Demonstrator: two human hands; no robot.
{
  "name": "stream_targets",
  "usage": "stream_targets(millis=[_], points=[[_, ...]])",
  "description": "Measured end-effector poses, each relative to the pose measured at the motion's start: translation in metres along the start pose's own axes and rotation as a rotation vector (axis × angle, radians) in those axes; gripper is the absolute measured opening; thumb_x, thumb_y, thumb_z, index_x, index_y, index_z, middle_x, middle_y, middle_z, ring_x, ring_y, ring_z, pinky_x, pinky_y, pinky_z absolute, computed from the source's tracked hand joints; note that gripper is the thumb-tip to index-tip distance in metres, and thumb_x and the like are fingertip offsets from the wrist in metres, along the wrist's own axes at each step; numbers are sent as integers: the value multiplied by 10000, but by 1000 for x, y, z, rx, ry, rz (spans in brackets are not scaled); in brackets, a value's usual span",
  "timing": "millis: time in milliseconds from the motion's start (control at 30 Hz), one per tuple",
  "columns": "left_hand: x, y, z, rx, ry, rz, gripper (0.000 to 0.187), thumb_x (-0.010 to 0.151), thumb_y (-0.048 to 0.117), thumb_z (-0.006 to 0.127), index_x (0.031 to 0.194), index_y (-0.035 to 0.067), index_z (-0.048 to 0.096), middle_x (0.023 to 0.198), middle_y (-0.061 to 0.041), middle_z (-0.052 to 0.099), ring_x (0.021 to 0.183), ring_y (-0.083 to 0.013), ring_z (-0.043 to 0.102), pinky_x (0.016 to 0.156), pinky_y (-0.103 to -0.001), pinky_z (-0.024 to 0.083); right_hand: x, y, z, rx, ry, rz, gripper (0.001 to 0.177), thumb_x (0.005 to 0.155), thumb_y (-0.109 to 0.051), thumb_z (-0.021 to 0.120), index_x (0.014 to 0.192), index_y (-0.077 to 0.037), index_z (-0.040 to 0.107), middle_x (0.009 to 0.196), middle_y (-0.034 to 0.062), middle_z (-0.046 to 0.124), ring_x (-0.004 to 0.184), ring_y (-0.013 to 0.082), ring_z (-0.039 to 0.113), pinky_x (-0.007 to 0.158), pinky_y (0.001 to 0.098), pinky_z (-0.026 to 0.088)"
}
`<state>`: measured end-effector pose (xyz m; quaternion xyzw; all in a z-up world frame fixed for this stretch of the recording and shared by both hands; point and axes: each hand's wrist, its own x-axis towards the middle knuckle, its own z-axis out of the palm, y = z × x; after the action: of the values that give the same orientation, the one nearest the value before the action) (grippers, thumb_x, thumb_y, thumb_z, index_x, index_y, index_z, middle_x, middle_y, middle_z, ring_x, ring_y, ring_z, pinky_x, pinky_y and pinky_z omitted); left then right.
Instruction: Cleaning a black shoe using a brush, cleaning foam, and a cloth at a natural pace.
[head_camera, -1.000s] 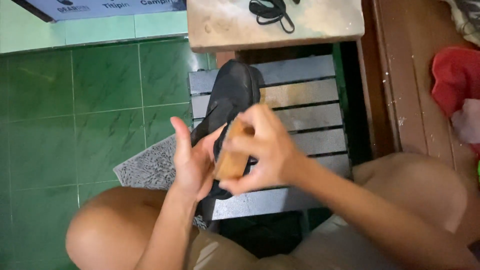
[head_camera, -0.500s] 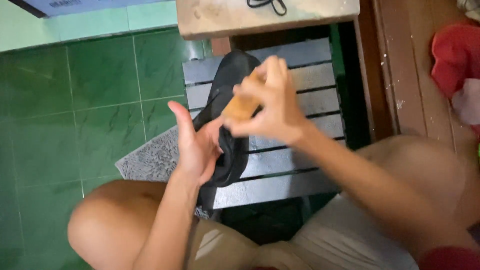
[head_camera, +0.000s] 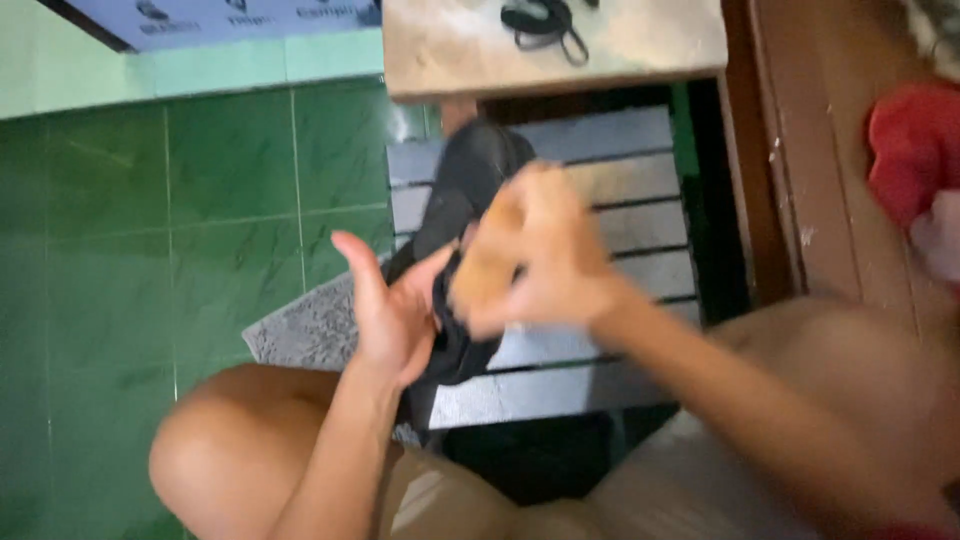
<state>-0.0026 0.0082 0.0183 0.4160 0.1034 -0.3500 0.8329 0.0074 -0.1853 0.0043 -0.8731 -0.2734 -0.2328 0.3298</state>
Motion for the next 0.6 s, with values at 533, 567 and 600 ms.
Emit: stream_targets(millis=[533,567,600], points=[[-1,-8,-16,116,-290,38,988,938,712,230,1559,-31,422,1323,-166,661,1121,-225,655,898,-299,489,8,57,-46,-240,52,449,553,718,-413,953,1063,-92,665,1032,107,417,997,292,459,781,381,442],[-2,-9,-16,134,-295,38,964,940,693,250,1573,-20,396,1413,-164,612,1210,-233,623,957,-313,471,7,57,-46,-247,34,445,561,724,-413,960,1070,-83,666,1034,112,419,995,293,454,768,383,438],[-1,-9,-18,133,-294,38,964,940,693,250,1573,-20,396,1413,-164,612,1210,-233,623,957,-313,471,7,57,-45,-246,33,445,561,724,-413,960,1070,-83,666,1034,112,419,995,293,454,768,383,438]])
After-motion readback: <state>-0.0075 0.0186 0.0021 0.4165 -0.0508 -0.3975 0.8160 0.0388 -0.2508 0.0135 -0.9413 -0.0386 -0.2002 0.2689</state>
